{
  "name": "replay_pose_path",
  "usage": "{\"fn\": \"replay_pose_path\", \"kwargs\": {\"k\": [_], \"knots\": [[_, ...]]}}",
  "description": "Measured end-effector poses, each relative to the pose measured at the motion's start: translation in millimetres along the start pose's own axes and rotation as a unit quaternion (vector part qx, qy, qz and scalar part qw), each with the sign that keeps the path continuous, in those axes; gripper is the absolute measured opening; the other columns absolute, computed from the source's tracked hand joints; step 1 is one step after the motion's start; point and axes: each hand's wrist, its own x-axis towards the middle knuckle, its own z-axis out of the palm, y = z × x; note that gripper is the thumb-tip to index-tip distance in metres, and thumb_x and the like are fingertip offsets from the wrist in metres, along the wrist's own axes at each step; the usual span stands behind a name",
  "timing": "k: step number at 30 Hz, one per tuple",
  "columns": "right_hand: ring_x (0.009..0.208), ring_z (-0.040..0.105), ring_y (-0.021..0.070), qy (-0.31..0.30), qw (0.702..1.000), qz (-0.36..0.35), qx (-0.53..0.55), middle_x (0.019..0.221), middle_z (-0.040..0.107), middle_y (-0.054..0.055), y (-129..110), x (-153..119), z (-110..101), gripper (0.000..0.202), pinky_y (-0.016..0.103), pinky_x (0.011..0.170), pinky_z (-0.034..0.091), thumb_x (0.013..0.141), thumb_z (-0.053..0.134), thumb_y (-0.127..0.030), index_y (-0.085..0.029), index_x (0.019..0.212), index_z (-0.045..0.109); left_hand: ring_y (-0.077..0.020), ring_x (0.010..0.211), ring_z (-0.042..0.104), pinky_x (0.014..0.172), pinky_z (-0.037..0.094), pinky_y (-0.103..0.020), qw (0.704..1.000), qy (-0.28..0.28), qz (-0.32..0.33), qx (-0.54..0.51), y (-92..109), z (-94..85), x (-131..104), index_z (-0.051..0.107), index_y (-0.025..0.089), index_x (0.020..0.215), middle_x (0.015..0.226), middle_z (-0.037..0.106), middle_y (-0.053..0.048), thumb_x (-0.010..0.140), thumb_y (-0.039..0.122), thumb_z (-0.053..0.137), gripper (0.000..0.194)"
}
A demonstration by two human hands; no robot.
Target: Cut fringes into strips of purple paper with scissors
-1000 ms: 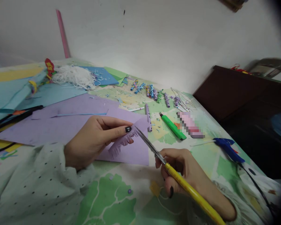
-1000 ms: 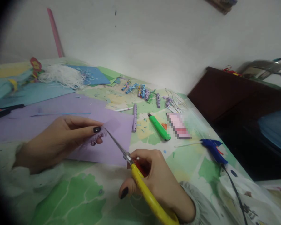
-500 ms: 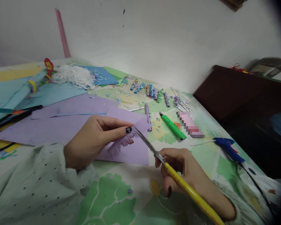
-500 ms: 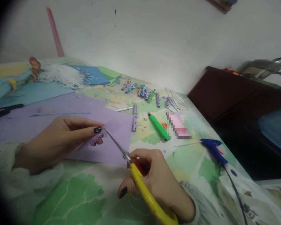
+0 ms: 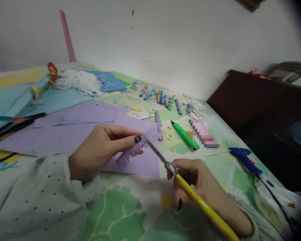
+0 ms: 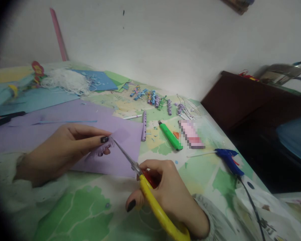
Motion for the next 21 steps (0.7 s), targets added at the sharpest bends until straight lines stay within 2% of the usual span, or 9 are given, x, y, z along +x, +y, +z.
{"fn": "replay_pose_path", "kwargs": {"k": [3,11,21], "knots": [[0.047,0.025,0.0083,0.003,1.0,0.001,0.0,0.048,0.03,-0.009,1.2,0.6,-0.8,0.055,0.025,0.045,0.017,0.055,0.08,-0.064,-0.017,0.069,0.055,-0.0099,0.063,0.067,0.06,0.052,-0.014,1.0,0.002,0.0,-0.001,0.1,-0.5,0.0,0.08,0.025,0.082,0.067,0.075,0.001,0.076,0.014,0.072,0.015],[0.049,0.023,0.0082,0.01,1.0,0.01,-0.008,0.051,0.026,-0.009,4.0,-0.3,-0.8,0.045,0.025,0.046,0.018,0.056,0.084,-0.041,-0.02,0.06,0.045,-0.0101,0.062,0.067,0.058,0.052,-0.014,1.0,0.005,0.007,-0.001,-2.0,-1.2,1.7,0.08,0.024,0.082,0.066,0.075,0.0,0.076,0.013,0.071,0.016],[0.049,0.023,0.0087,0.007,1.0,0.021,0.005,0.051,0.026,-0.009,3.2,2.2,-1.0,0.04,0.025,0.045,0.018,0.058,0.078,-0.03,-0.021,0.056,0.039,-0.0098,0.06,0.067,0.057,0.052,-0.014,1.0,0.012,0.007,0.001,-2.6,-1.5,1.2,0.08,0.024,0.081,0.065,0.075,0.001,0.075,0.012,0.071,0.016]]}}
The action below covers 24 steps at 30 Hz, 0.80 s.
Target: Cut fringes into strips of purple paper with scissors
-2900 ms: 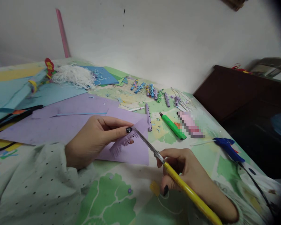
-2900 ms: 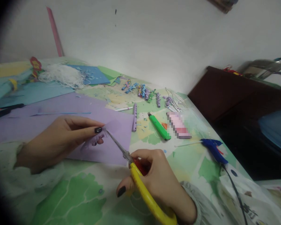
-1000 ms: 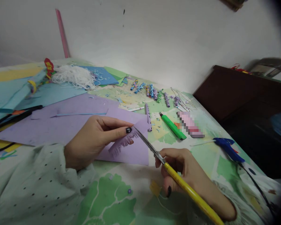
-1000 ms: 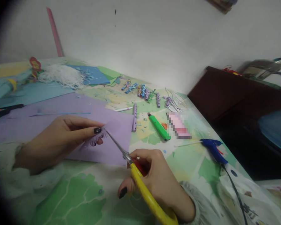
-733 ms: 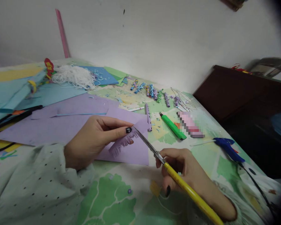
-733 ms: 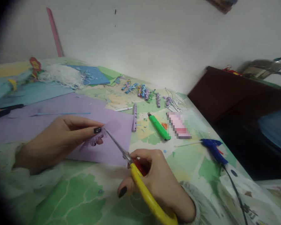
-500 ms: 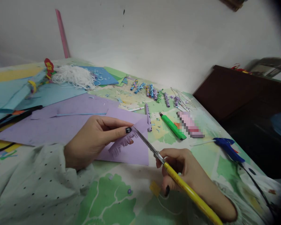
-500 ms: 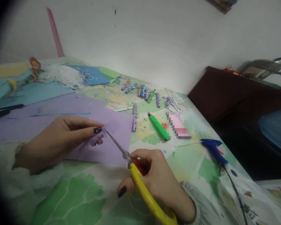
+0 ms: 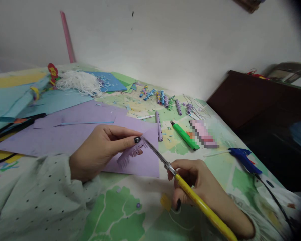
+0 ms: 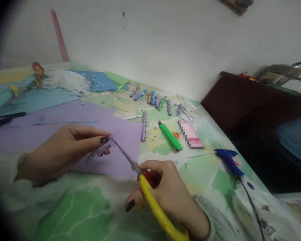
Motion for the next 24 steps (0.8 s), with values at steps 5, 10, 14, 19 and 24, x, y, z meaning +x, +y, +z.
{"fn": "replay_pose_path", "kwargs": {"k": [5,10,14,19,24], "knots": [[0.05,0.023,0.0089,0.007,1.0,-0.004,-0.009,0.051,0.026,-0.009,0.8,-2.4,-0.2,0.032,0.025,0.045,0.016,0.058,0.074,-0.023,-0.02,0.058,0.043,-0.0096,0.061,0.067,0.057,0.052,-0.013,1.0,-0.006,0.002,0.001,-0.5,-0.8,0.5,0.08,0.024,0.082,0.065,0.075,0.001,0.075,0.013,0.071,0.016],[0.05,0.022,0.0089,0.017,0.999,-0.001,-0.028,0.051,0.027,-0.01,-0.8,-3.2,0.2,0.027,0.025,0.044,0.015,0.057,0.075,-0.019,-0.019,0.063,0.049,-0.0092,0.06,0.067,0.055,0.051,-0.012,1.0,-0.004,0.002,0.006,-0.3,-0.7,0.3,0.08,0.025,0.081,0.065,0.075,0.001,0.075,0.013,0.071,0.016],[0.05,0.021,0.0088,0.021,0.999,0.003,-0.025,0.05,0.026,-0.01,-2.4,-3.0,1.6,0.027,0.025,0.045,0.015,0.056,0.076,-0.021,-0.019,0.064,0.051,-0.0094,0.059,0.067,0.054,0.05,-0.013,1.0,-0.003,0.002,0.001,-0.1,-0.4,-0.2,0.08,0.025,0.08,0.064,0.075,0.001,0.076,0.012,0.07,0.017],[0.049,0.023,0.0085,0.012,1.0,0.003,-0.017,0.05,0.028,-0.01,-1.9,-3.3,2.0,0.027,0.025,0.044,0.016,0.058,0.077,-0.026,-0.018,0.065,0.052,-0.0091,0.059,0.066,0.054,0.05,-0.012,1.0,0.001,0.005,0.017,0.5,0.2,0.6,0.08,0.025,0.08,0.064,0.075,0.001,0.075,0.013,0.071,0.016],[0.049,0.024,0.0081,0.01,0.999,-0.005,-0.03,0.051,0.028,-0.01,-1.2,-3.0,1.2,0.027,0.024,0.045,0.016,0.059,0.077,-0.026,-0.018,0.066,0.052,-0.0089,0.059,0.066,0.054,0.05,-0.012,1.0,-0.007,0.005,0.01,-0.5,-0.7,1.6,0.08,0.026,0.082,0.064,0.075,0.001,0.076,0.014,0.071,0.016]]}}
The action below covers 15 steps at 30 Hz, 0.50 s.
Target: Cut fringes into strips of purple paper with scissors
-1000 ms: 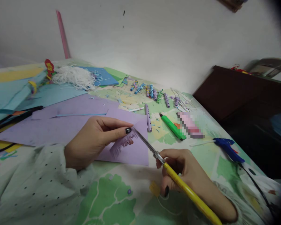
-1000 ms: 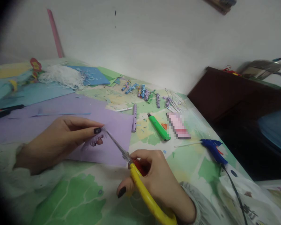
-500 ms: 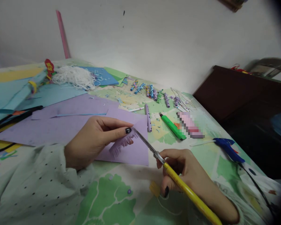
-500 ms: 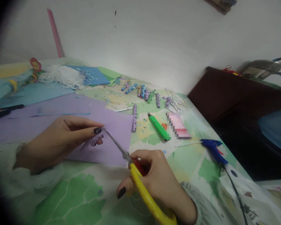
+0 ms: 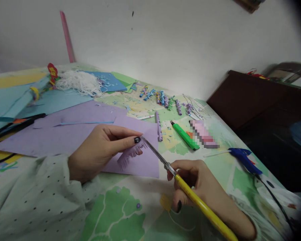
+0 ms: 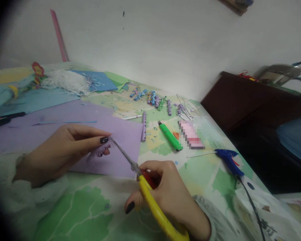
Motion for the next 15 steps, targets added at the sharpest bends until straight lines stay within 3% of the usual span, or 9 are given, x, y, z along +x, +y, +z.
{"fn": "replay_pose_path", "kwargs": {"k": [11,15], "knots": [[0.051,0.025,0.0084,-0.007,0.999,-0.035,-0.013,0.052,0.032,-0.008,-5.5,-0.6,-1.4,0.049,0.023,0.044,0.017,0.054,0.084,-0.052,-0.017,0.065,0.05,-0.0102,0.061,0.067,0.058,0.053,-0.014,0.995,-0.02,-0.024,-0.092,1.6,2.3,-3.1,0.08,0.022,0.08,0.065,0.075,-0.001,0.075,0.015,0.072,0.011],[0.051,0.026,0.0089,-0.006,0.999,-0.031,-0.007,0.051,0.033,-0.008,-5.8,-0.2,-0.8,0.051,0.023,0.044,0.018,0.054,0.083,-0.055,-0.018,0.063,0.049,-0.0101,0.062,0.067,0.058,0.052,-0.014,0.997,-0.018,-0.019,-0.066,1.9,1.3,-2.2,0.08,0.023,0.081,0.065,0.075,-0.001,0.075,0.015,0.072,0.012]]}}
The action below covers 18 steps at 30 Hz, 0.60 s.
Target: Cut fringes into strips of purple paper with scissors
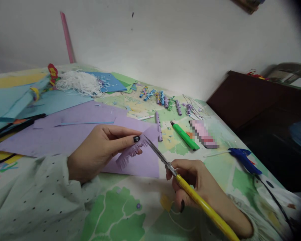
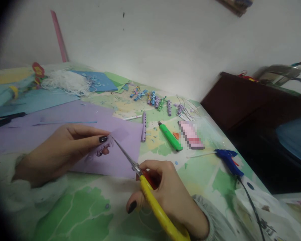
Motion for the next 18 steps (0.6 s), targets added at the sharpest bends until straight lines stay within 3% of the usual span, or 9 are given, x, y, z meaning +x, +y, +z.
{"fn": "replay_pose_path", "kwargs": {"k": [7,18], "knots": [[0.049,0.024,0.0079,0.0,1.0,0.0,0.002,0.052,0.028,-0.009,3.1,1.6,0.2,0.045,0.024,0.044,0.017,0.056,0.084,-0.047,-0.018,0.067,0.052,-0.0088,0.062,0.065,0.059,0.051,-0.013,0.998,0.018,0.02,0.059,-0.4,-0.5,0.9,0.08,0.026,0.083,0.065,0.074,0.002,0.076,0.017,0.073,0.014],[0.047,0.028,0.0083,0.003,1.0,0.007,0.003,0.047,0.031,-0.01,1.4,0.8,0.3,0.045,0.025,0.046,0.019,0.057,0.083,-0.05,-0.017,0.069,0.054,-0.0106,0.063,0.065,0.06,0.051,-0.016,0.998,0.024,0.018,0.06,-0.1,-0.5,-0.3,0.08,0.025,0.08,0.066,0.074,0.001,0.074,0.016,0.073,0.013]]}}
